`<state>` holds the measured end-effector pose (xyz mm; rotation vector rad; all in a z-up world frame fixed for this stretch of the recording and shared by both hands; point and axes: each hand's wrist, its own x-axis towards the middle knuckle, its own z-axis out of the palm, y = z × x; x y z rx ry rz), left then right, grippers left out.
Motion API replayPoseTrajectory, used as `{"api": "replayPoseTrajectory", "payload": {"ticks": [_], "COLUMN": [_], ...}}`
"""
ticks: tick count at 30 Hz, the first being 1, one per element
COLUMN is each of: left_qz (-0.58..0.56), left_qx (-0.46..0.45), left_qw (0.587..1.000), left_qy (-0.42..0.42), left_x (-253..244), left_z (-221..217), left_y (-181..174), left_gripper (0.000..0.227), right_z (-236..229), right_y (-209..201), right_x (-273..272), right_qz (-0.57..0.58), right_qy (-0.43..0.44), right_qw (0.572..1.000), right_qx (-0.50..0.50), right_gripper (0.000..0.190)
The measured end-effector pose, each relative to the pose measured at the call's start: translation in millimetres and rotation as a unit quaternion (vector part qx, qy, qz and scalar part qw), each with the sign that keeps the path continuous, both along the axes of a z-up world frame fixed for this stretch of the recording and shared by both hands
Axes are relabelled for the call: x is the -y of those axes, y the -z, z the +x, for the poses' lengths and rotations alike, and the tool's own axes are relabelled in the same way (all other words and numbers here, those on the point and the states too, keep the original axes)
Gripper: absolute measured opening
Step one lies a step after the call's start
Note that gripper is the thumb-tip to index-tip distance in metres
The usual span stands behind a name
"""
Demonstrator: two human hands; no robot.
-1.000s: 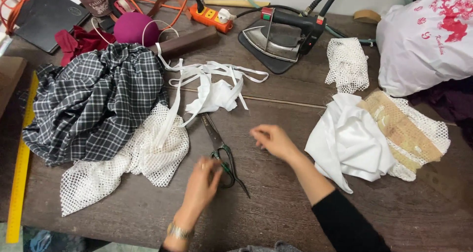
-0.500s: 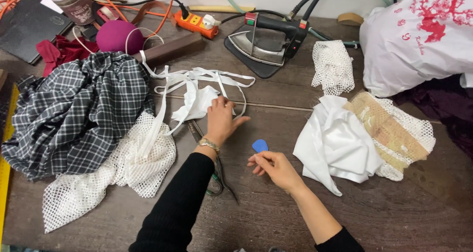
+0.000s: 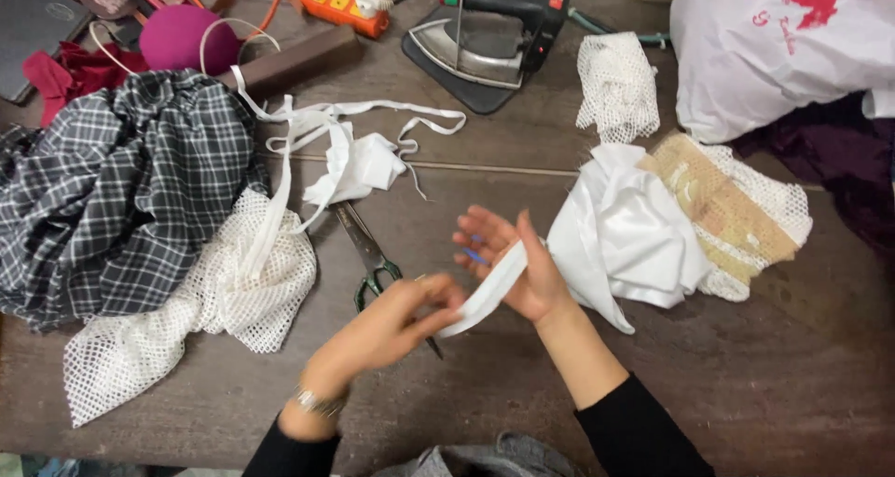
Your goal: The person handles a white fabric strip, folding and manipulating it with their hands. They then use scissors to cut the strip into smaller pieces on a wooden table cluttered with various sewing materials.
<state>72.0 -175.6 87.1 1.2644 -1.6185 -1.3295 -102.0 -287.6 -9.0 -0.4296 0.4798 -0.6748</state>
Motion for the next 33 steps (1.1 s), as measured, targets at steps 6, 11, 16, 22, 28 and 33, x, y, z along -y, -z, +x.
{"api": "replayPoseTrajectory", "payload": {"ticks": [6, 11, 16, 22, 28, 33], "left_qz": [0.154, 0.204, 0.167, 0.213, -0.056, 0.014], "left_qx": [0.145, 0.116, 0.061, 0.266, 0.209, -0.029], "left_qw": [0.970, 0.937, 0.919, 0.878, 0.955, 0.983], "left_qy": [-0.120, -0.260, -0.351, -0.336, -0.203, -0.181], "left_x": [-79.8, -115.2, -131.5, -118.9, -85.3, -67.4], "left_z": [53.2, 67.6, 65.7, 51.4, -22.5, -54.5], "left_y": [38.8, 48.8, 54.9, 65.3, 44.1, 35.1], "left_gripper": [0.016, 0.015, 0.011, 0.013, 0.037, 0.028], "right_z": [-25.9, -41.1, -53.1, -57.9, -38.6, -40.7], "right_y": [-20.3, -32.9, -30.8, -39.2, -46.8, -44.8], "right_x": [-4.1, -24.7, -39.9, -56.4, -82.0, -79.9], "right_qz": [-0.123, -0.216, -0.210, -0.248, -0.281, -0.312], "right_qy": [-0.015, -0.071, -0.053, -0.041, -0.049, -0.046], "right_qw": [0.987, 0.948, 0.946, 0.938, 0.930, 0.918], "right_qx": [-0.102, -0.224, -0.241, -0.241, -0.234, -0.240], "right_gripper": [0.045, 0.034, 0.021, 0.019, 0.023, 0.022]}}
